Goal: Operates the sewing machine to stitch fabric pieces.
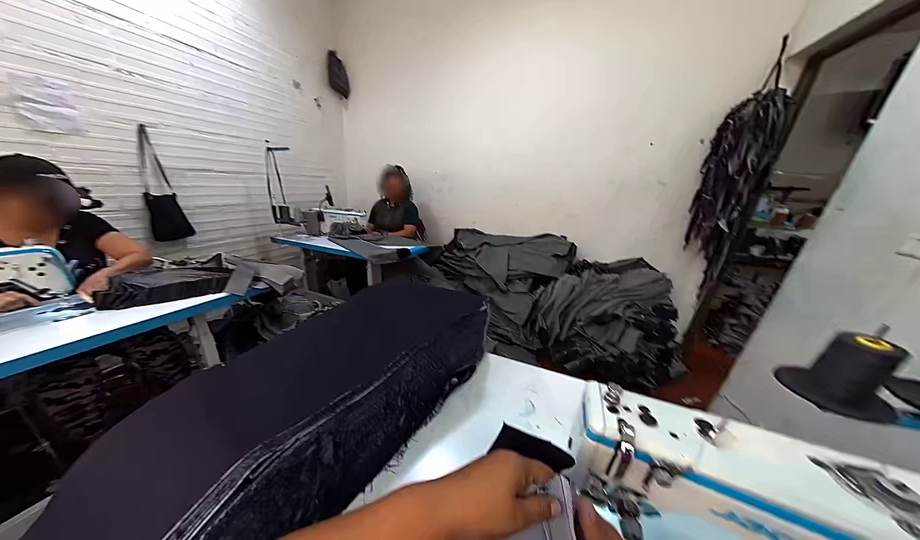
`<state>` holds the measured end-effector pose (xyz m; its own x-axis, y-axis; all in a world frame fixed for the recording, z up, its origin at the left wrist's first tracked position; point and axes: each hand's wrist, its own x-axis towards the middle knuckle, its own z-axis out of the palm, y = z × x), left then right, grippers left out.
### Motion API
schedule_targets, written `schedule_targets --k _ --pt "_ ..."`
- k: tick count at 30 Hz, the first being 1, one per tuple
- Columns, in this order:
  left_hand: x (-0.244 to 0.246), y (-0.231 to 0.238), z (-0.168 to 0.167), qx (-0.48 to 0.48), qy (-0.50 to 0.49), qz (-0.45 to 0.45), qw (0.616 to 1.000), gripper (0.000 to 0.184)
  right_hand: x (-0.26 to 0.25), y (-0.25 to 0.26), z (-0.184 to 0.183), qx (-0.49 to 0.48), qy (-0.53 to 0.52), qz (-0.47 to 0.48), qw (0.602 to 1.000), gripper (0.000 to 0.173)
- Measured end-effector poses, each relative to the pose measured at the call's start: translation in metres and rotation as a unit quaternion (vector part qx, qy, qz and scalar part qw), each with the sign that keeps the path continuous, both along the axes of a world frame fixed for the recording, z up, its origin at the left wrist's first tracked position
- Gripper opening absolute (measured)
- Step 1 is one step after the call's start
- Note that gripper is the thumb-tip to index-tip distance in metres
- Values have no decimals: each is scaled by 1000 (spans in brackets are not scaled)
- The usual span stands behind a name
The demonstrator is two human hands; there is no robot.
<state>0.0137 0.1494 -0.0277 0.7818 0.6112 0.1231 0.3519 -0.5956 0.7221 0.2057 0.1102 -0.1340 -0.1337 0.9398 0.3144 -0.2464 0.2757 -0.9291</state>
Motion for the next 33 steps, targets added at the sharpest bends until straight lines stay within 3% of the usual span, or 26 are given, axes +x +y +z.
schedule_targets --k 5,11,15,24,29,32,33 --pt "-1 -10 38 38 51 7 998 30 -15 0 31 84 16 -63 994 27" --pt "17 6 -11 235 -138 52 961 43 -24 -15 33 179 -62 -205 960 27" --pt "22 6 -15 286 -152 53 945 27 -19 -18 34 182 -83 -241 950 28" --pt "17 -10 0 299 -83 50 949 23 16 -22 76 164 -218 -91 958 27" --pt "22 -18 -7 298 -123 105 941 23 8 -19 71 246 -236 -190 920 26" --pt "26 -24 -9 275 -121 144 943 39 0 -15 67 293 -209 -251 899 25" --pt "27 -25 -8 287 -112 153 939 35 -1 -13 68 298 -205 -263 894 24"
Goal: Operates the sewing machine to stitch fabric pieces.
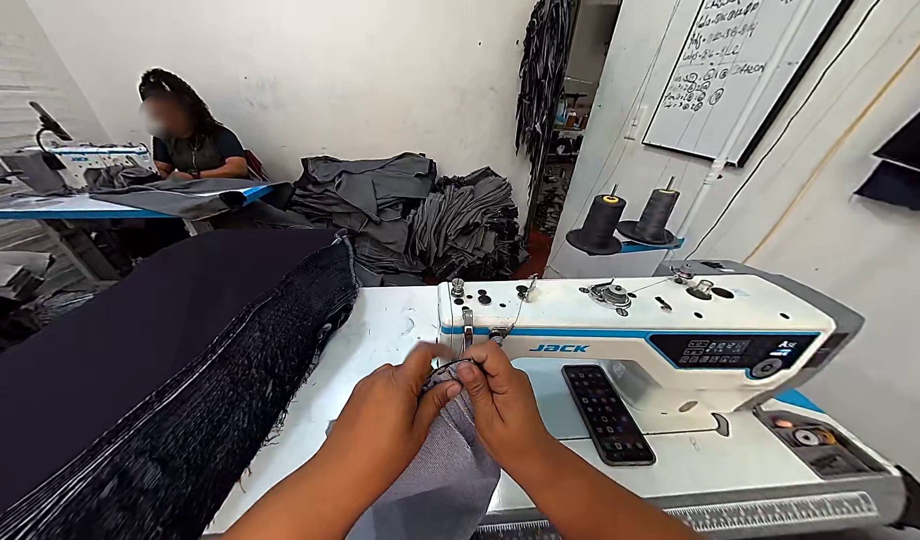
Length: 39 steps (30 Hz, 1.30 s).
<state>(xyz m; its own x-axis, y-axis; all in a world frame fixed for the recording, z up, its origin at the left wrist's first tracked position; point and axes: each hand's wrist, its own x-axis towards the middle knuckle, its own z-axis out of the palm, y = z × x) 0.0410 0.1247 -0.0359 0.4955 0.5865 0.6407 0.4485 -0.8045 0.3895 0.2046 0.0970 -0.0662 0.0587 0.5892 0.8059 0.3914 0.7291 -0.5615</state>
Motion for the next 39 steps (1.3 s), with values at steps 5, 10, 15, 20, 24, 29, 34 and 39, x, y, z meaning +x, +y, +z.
schedule_targets --k 5,10,15,20,24,29,34,39 --pt "-4 21 25 -21 121 60 991 23 9 -3 5 -172 -53 16 984 40" --pt "4 95 -31 -238 339 95 905 32 0 -30 -81 -499 132 245 821 13" --pt "22 74 -121 -340 292 76 890 32 8 -81 -126 -647 63 341 679 10" --pt "41 67 -146 -319 166 81 929 22 36 -35 -92 -450 -329 25 830 39" --pt "45 85 -151 -255 183 50 948 22 48 5 -120 -458 -381 -6 803 74" --pt "44 103 -154 -209 185 16 960 22 43 13 -123 -446 -370 -40 814 71" --pt "45 103 -156 -189 180 11 965 20 42 13 -124 -450 -373 -43 810 73" --pt "47 104 -149 -204 201 20 958 23 41 14 -122 -462 -376 -44 802 72"
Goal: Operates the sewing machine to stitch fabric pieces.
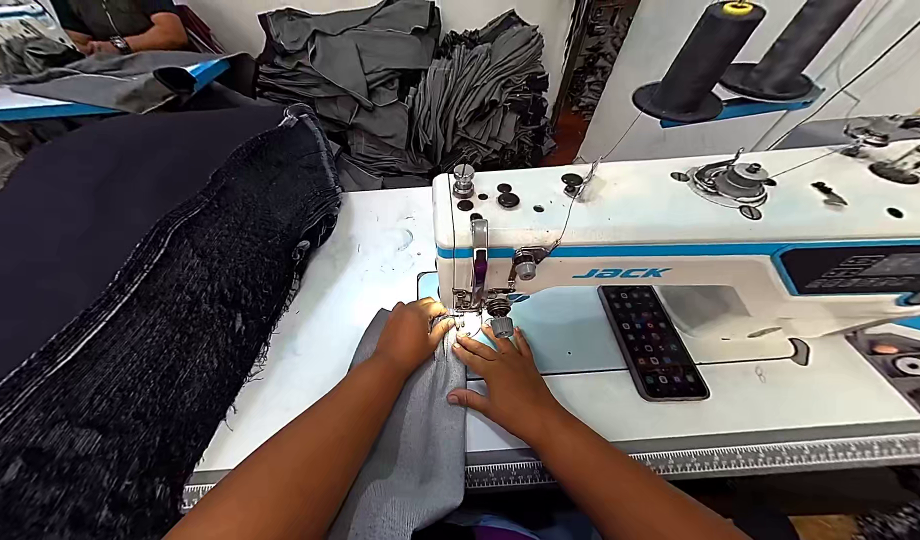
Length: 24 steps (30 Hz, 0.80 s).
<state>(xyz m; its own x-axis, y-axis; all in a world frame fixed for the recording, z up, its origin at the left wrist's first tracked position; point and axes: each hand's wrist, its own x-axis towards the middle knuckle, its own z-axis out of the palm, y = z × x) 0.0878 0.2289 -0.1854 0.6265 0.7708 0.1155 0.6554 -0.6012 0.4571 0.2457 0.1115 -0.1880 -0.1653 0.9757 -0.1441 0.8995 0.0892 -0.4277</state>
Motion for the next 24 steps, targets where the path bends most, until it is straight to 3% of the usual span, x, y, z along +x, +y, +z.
schedule_targets --k 6,10,15,19,21,24 --pt "4 14 0 16 9 -1 1000 28 0 -2 -5 23 9 -4 1000 69" --pt "10 39 -4 53 -3 1 999 19 1 -2 -1 5 9 7 1000 70" --pt "18 44 8 29 87 66 994 38 -2 -1 7 -4 39 23 999 67" --pt "19 48 7 23 69 101 992 38 1 -8 8 8 63 40 997 64" --pt "10 55 3 31 78 103 991 38 11 -25 7 67 110 20 991 64" --pt "-16 57 -7 56 49 67 995 38 48 -74 -21 305 118 -104 939 53"
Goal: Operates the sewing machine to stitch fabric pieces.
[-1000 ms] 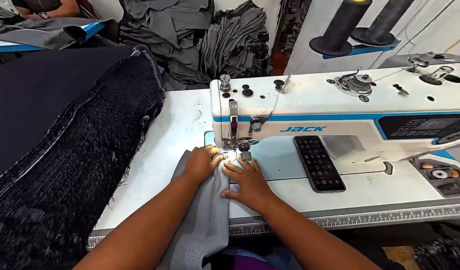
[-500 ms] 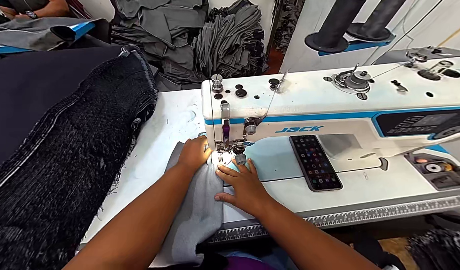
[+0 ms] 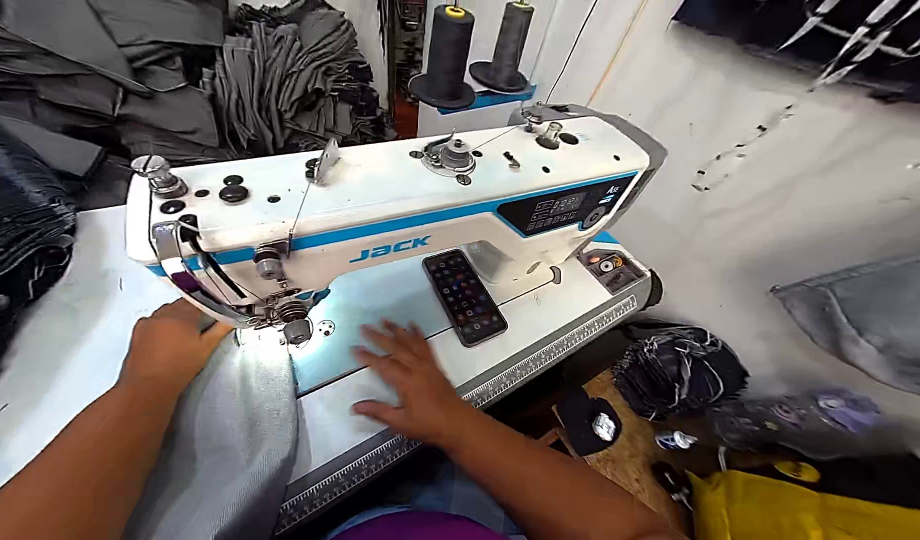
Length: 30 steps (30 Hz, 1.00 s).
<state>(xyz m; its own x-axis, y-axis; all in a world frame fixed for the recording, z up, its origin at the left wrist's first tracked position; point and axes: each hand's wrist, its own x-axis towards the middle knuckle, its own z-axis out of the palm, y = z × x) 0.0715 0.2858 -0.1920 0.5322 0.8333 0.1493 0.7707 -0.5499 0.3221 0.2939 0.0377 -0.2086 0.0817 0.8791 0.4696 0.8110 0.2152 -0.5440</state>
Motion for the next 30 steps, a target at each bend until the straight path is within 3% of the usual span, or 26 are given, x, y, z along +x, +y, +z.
schedule_targets --k 2,5,10,12,14,17,20,22,24,25,26,27,28,30 --pt "-21 -8 -5 4 -22 7 1000 41 49 -32 -22 88 -27 -134 987 50" --pt "-56 -29 -7 -20 -48 68 996 48 107 -70 -40 56 -23 -267 962 70" --pt "-91 -63 38 -128 11 165 978 58 125 -84 -38 13 -23 -283 959 79" --pt "-125 -68 39 -133 10 216 967 58 105 -72 -28 26 -51 -217 974 75" --pt "-146 -85 43 -84 -28 211 974 44 63 -47 -7 79 -64 -72 992 65" --pt "-144 -124 73 113 -54 56 991 21 -29 -7 56 153 -86 180 968 49" --pt "-129 -169 127 328 -72 -155 929 19 -110 32 126 222 -183 304 908 45" --pt "-133 -198 163 379 -141 -223 887 18 -143 49 165 205 -192 348 895 52" --pt "-148 -213 175 330 -255 -182 891 19 -157 53 208 134 -190 405 884 21" --pt "-157 -217 170 254 -299 -147 908 34 -157 51 235 101 -168 451 871 9" --pt "-166 -220 156 162 -323 -123 924 48 -150 52 261 90 -138 495 853 10" --pt "-173 -227 134 68 -334 -86 936 46 -137 60 287 87 -111 526 838 11" --pt "-180 -233 109 -23 -329 -40 943 31 -113 80 310 81 -88 542 832 8" --pt "-208 -244 62 -167 -278 29 946 18 -38 156 339 77 -37 520 850 10"
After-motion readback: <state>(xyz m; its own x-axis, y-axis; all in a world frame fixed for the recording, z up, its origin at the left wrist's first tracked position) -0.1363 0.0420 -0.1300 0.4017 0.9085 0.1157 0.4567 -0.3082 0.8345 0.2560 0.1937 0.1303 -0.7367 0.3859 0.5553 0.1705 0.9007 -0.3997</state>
